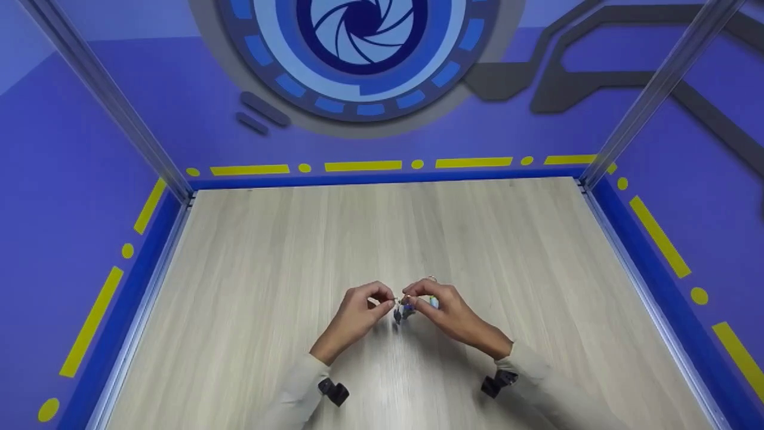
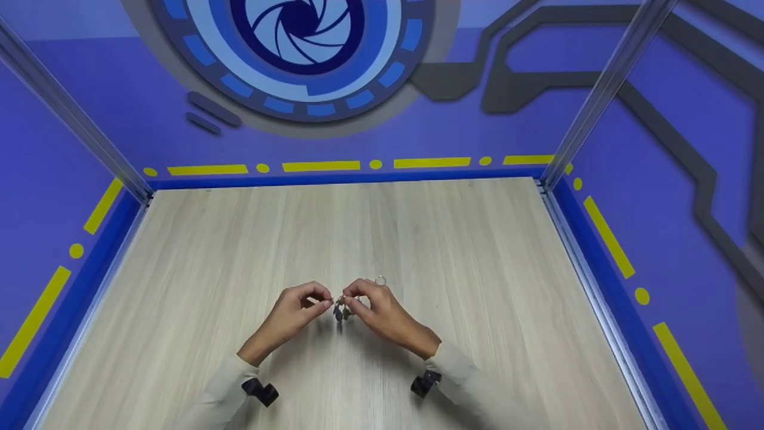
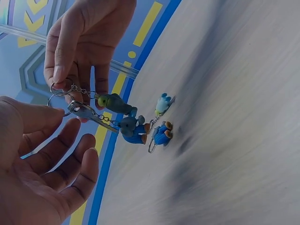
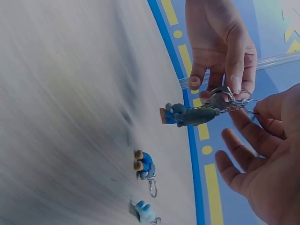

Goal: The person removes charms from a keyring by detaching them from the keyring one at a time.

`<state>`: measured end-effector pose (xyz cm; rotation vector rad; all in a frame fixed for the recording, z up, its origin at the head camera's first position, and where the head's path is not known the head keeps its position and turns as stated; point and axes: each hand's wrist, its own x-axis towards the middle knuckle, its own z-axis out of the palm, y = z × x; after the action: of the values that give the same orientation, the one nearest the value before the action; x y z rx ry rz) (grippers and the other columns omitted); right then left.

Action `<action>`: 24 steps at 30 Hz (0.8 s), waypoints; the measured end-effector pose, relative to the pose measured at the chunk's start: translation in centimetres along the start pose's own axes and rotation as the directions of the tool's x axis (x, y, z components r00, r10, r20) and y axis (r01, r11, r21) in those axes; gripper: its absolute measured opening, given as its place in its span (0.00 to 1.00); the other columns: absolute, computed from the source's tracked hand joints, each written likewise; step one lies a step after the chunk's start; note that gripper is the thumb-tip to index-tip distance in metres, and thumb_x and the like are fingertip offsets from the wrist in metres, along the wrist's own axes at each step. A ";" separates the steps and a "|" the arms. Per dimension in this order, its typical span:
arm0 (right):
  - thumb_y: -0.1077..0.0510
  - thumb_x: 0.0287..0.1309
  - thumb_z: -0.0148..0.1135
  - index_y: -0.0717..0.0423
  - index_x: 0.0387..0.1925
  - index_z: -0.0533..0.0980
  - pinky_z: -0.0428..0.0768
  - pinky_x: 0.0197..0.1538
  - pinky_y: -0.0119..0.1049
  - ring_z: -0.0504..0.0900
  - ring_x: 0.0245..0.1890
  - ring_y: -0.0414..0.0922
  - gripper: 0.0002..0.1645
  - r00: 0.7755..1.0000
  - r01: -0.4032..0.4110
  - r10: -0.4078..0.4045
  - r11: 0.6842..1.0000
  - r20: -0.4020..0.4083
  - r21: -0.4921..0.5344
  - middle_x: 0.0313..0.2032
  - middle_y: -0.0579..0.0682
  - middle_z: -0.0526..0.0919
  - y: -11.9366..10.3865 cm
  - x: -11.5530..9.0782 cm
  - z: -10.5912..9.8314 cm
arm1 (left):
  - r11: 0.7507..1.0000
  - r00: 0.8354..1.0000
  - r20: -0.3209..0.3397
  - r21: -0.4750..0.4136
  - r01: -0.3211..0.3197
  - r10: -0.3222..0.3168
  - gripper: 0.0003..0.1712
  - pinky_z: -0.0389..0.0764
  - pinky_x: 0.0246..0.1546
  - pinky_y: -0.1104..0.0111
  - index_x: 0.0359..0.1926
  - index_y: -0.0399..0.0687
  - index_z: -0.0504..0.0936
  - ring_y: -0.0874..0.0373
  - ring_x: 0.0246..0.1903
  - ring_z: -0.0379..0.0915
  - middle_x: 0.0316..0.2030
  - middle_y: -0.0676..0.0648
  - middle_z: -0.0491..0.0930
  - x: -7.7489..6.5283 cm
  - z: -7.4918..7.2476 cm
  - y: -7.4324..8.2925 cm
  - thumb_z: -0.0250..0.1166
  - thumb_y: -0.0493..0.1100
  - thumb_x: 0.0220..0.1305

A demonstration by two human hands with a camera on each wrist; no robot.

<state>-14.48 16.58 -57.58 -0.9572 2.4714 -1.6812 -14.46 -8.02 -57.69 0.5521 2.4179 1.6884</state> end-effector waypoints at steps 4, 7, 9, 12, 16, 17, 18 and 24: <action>0.62 0.80 0.64 0.58 0.49 0.85 0.85 0.58 0.39 0.90 0.50 0.52 0.06 0.998 -0.056 0.056 0.998 0.033 0.008 0.47 0.51 0.92 -0.3 0.1 -0.1 | 1.000 1.000 0.011 0.023 -0.011 0.011 0.06 0.83 0.43 0.64 0.41 0.50 0.87 0.59 0.43 0.81 0.42 0.47 0.88 0.0 0.3 -0.1 0.70 0.33 0.74; 0.62 0.80 0.64 0.59 0.48 0.85 0.86 0.57 0.41 0.91 0.49 0.52 0.06 0.995 -0.085 0.084 0.996 0.060 0.014 0.46 0.52 0.92 -0.5 0.2 -0.2 | 0.999 1.000 0.019 0.048 -0.022 0.021 0.07 0.82 0.41 0.67 0.41 0.50 0.86 0.61 0.42 0.80 0.41 0.47 0.88 -0.1 0.4 -0.2 0.71 0.32 0.74; 0.62 0.80 0.64 0.59 0.48 0.85 0.86 0.57 0.43 0.91 0.49 0.54 0.06 0.993 -0.090 0.088 0.996 0.077 0.022 0.46 0.53 0.92 -0.4 0.1 -0.2 | 0.997 0.999 0.022 0.064 -0.030 0.029 0.05 0.81 0.40 0.69 0.42 0.47 0.87 0.61 0.42 0.80 0.41 0.47 0.88 -0.1 0.5 -0.2 0.71 0.33 0.73; 0.63 0.80 0.63 0.61 0.47 0.84 0.87 0.57 0.44 0.92 0.49 0.56 0.06 0.992 -0.087 0.084 0.996 0.098 0.026 0.46 0.55 0.92 -0.3 0.1 -0.3 | 0.997 0.999 0.030 0.070 -0.041 0.039 0.03 0.80 0.39 0.70 0.43 0.45 0.87 0.62 0.42 0.81 0.41 0.48 0.88 -0.2 0.6 -0.1 0.71 0.33 0.73; 0.62 0.81 0.63 0.60 0.48 0.84 0.86 0.58 0.43 0.92 0.49 0.54 0.06 0.988 -0.102 0.099 0.995 0.115 0.021 0.46 0.53 0.92 -0.3 0.0 -0.3 | 0.995 0.998 0.030 0.081 -0.063 0.061 0.05 0.81 0.39 0.70 0.41 0.47 0.87 0.62 0.42 0.81 0.40 0.52 0.88 -0.2 0.6 0.2 0.72 0.33 0.73; 0.62 0.81 0.63 0.60 0.48 0.84 0.86 0.58 0.43 0.92 0.50 0.53 0.06 0.987 -0.109 0.106 0.994 0.117 0.016 0.46 0.52 0.92 -0.3 0.0 -0.3 | 0.994 0.997 0.026 0.087 -0.072 0.070 0.05 0.81 0.39 0.70 0.40 0.48 0.87 0.62 0.42 0.82 0.40 0.52 0.88 -0.2 0.7 0.2 0.72 0.33 0.73; 0.62 0.81 0.63 0.59 0.48 0.84 0.86 0.58 0.43 0.92 0.50 0.52 0.06 0.986 -0.117 0.115 0.993 0.119 0.013 0.46 0.52 0.92 -0.3 0.1 -0.3 | 0.992 0.997 0.021 0.094 -0.079 0.077 0.05 0.81 0.39 0.70 0.40 0.49 0.88 0.62 0.42 0.82 0.39 0.53 0.87 -0.2 0.7 0.2 0.73 0.33 0.73; 0.60 0.81 0.64 0.57 0.48 0.85 0.87 0.56 0.48 0.91 0.47 0.48 0.06 0.993 -0.077 0.080 0.996 0.087 -0.038 0.45 0.49 0.92 -0.4 0.0 -0.2 | 0.990 0.995 -0.039 0.104 -0.091 0.095 0.06 0.81 0.40 0.70 0.39 0.51 0.91 0.64 0.39 0.81 0.38 0.57 0.88 -0.3 0.4 0.3 0.74 0.34 0.72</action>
<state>-14.39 16.63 -57.21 -0.9035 2.4543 -1.5437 -14.00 -7.73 -57.56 0.6587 2.5593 1.6346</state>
